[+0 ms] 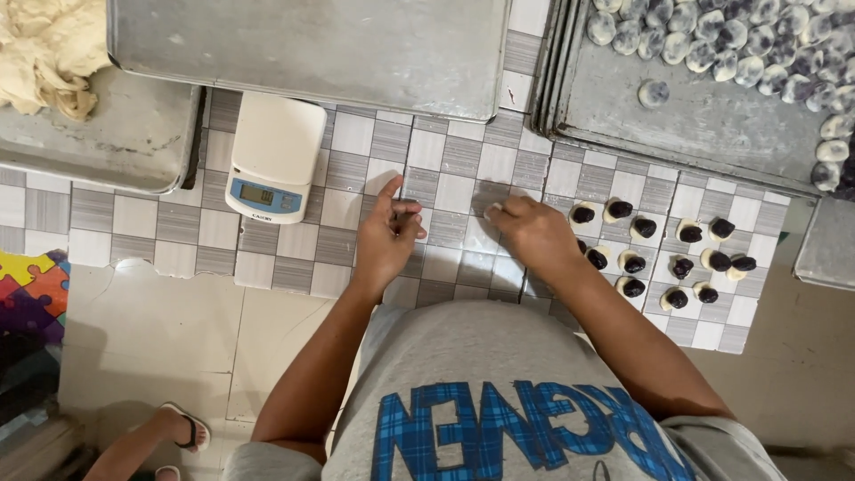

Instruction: The person is taking small portions of dough, flattening them by hand, placing a dark purple filling inside, and sealing the dough around it.

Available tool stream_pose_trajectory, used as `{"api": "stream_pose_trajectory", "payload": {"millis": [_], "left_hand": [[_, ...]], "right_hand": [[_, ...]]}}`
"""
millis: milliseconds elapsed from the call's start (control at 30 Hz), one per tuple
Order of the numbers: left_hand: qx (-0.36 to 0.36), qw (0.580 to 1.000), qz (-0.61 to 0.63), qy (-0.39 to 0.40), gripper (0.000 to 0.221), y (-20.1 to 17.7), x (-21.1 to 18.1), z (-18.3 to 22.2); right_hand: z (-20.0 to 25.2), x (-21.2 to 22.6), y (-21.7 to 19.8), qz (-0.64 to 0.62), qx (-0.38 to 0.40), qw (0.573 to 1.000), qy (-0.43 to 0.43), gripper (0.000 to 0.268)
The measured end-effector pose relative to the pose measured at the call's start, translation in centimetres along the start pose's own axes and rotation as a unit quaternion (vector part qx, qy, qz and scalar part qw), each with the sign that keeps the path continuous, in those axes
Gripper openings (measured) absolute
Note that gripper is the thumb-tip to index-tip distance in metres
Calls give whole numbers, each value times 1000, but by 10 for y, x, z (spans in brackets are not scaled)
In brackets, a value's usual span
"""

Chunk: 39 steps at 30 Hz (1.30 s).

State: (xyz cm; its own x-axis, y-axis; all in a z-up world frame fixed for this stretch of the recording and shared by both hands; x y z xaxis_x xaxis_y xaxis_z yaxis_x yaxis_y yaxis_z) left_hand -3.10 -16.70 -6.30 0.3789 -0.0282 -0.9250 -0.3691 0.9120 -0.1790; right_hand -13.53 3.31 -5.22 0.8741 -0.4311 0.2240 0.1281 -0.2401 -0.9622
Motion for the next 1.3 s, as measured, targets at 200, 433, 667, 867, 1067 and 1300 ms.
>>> {"api": "stream_pose_trajectory", "payload": {"millis": [200, 433, 667, 867, 1067, 1300], "left_hand": [[1, 1000, 8, 5, 55, 1, 5, -3], [16, 999, 8, -27, 55, 0, 6, -6], [20, 999, 10, -43, 56, -1, 4, -6], [19, 998, 6, -52, 57, -1, 2, -9], [16, 998, 17, -49, 59, -1, 1, -10], [20, 998, 10, -54, 60, -1, -1, -9]], "right_hand": [[-23, -20, -34, -298, 61, 927, 220, 8], [-36, -17, -26, -333, 116, 883, 310, 7], [-43, -32, -21, -300, 208, 864, 347, 33], [-50, -27, -16, -207, 241, 884, 343, 26], [-45, -20, -7, -186, 226, 922, 253, 23], [-52, -10, -23, -223, 273, 914, 203, 24]]}}
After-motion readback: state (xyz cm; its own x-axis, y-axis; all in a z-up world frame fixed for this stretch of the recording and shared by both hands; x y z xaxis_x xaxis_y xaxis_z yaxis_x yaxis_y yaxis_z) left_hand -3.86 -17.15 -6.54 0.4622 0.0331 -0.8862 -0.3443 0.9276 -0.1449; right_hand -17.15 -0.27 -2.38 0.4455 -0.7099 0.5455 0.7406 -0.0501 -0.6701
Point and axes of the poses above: each hand's wrist, its own z-axis away from the middle knuckle, its own y-axis out of the palm, x = y × z, the point moved 3 cm from there along -z, towards the middle knuckle, and after that the axes turned 7 degrees about -z, right-handed, at the moved point
